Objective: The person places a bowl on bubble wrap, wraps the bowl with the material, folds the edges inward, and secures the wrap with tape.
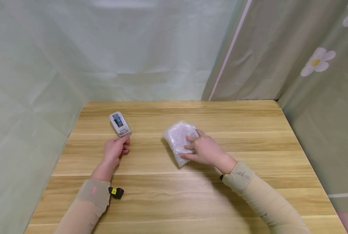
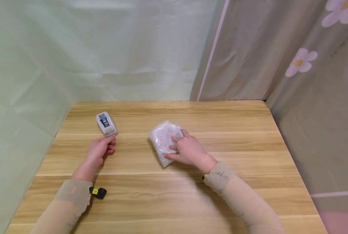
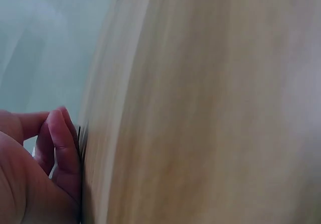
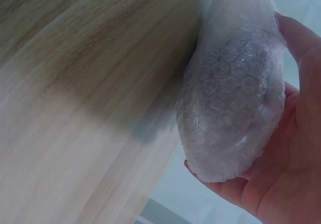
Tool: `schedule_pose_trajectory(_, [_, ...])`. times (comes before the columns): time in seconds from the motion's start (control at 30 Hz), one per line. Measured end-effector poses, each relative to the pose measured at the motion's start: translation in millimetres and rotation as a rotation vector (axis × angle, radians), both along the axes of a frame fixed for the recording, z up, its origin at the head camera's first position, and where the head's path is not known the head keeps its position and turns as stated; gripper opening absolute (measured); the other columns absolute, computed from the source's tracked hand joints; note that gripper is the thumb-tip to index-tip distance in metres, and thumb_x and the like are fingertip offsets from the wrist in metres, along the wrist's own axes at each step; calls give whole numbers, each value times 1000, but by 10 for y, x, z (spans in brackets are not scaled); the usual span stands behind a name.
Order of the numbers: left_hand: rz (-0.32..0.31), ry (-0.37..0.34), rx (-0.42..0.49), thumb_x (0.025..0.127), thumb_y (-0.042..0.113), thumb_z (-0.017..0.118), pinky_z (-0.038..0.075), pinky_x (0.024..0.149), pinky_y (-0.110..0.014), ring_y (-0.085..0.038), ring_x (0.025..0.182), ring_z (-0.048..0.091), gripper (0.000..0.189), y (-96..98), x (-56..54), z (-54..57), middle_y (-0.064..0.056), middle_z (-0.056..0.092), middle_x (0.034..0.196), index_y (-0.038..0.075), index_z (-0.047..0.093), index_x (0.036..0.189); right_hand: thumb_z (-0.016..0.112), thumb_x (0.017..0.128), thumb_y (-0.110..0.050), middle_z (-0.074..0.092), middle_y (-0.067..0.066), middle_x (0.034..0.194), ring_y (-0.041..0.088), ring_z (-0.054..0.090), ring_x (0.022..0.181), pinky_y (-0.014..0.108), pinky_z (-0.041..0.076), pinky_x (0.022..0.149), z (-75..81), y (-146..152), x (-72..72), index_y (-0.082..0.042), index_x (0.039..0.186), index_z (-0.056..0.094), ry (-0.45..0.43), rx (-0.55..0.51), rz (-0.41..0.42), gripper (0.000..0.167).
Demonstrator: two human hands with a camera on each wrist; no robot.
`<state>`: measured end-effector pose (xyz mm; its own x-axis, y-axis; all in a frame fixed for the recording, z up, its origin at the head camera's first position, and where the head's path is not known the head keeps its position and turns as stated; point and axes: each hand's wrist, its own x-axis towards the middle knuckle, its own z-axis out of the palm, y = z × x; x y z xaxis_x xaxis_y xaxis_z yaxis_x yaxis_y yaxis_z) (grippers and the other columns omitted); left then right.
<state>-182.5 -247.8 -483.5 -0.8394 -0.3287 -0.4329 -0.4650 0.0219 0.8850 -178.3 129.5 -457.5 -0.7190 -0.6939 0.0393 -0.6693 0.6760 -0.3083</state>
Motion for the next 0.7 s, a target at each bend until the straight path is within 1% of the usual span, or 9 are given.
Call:
schedule_pose_trajectory(0.13, [-50, -18, -54, 102, 23, 72, 59, 56, -21, -6, 60, 66, 32, -52, -30, 12, 1, 70, 73, -7, 69, 113, 69, 100, -59, 69, 12, 137, 26, 59, 139, 55, 13, 131, 16, -6, 4, -10, 124, 80, -1, -3, -2, 55])
schedule_pose_trajectory(0.33, [-101, -35, -37, 105, 26, 70, 62, 66, -22, -6, 71, 72, 36, -86, -64, -6, 2, 72, 84, -7, 67, 120, 69, 100, -58, 71, 10, 135, 26, 59, 140, 56, 15, 131, 14, 17, 9, -11, 124, 80, 7, -5, -3, 54])
schedule_pose_trajectory(0.47, [-118, -49, -32, 106, 28, 69, 63, 70, -22, -6, 74, 74, 39, -97, -74, -13, 2, 72, 87, -6, 65, 125, 69, 100, -58, 70, 11, 136, 27, 58, 140, 58, 18, 130, 6, 30, 8, -11, 124, 80, 7, -6, -8, 54])
schedule_pose_trajectory(0.6, [-121, -69, -22, 106, 30, 69, 63, 71, -23, -7, 76, 74, 42, -118, -71, -9, 3, 73, 87, -5, 64, 129, 69, 100, -58, 68, 12, 139, 28, 58, 140, 58, 18, 130, 3, 29, 12, -11, 124, 80, 0, -5, -14, 54])
schedule_pose_trajectory(0.7, [-120, -80, -8, 106, 30, 69, 63, 71, -23, -7, 76, 75, 41, -131, -67, -5, 3, 74, 86, -3, 64, 129, 69, 100, -58, 68, 12, 138, 28, 58, 140, 58, 17, 130, 1, 24, 13, -11, 124, 80, 0, -5, -12, 54])
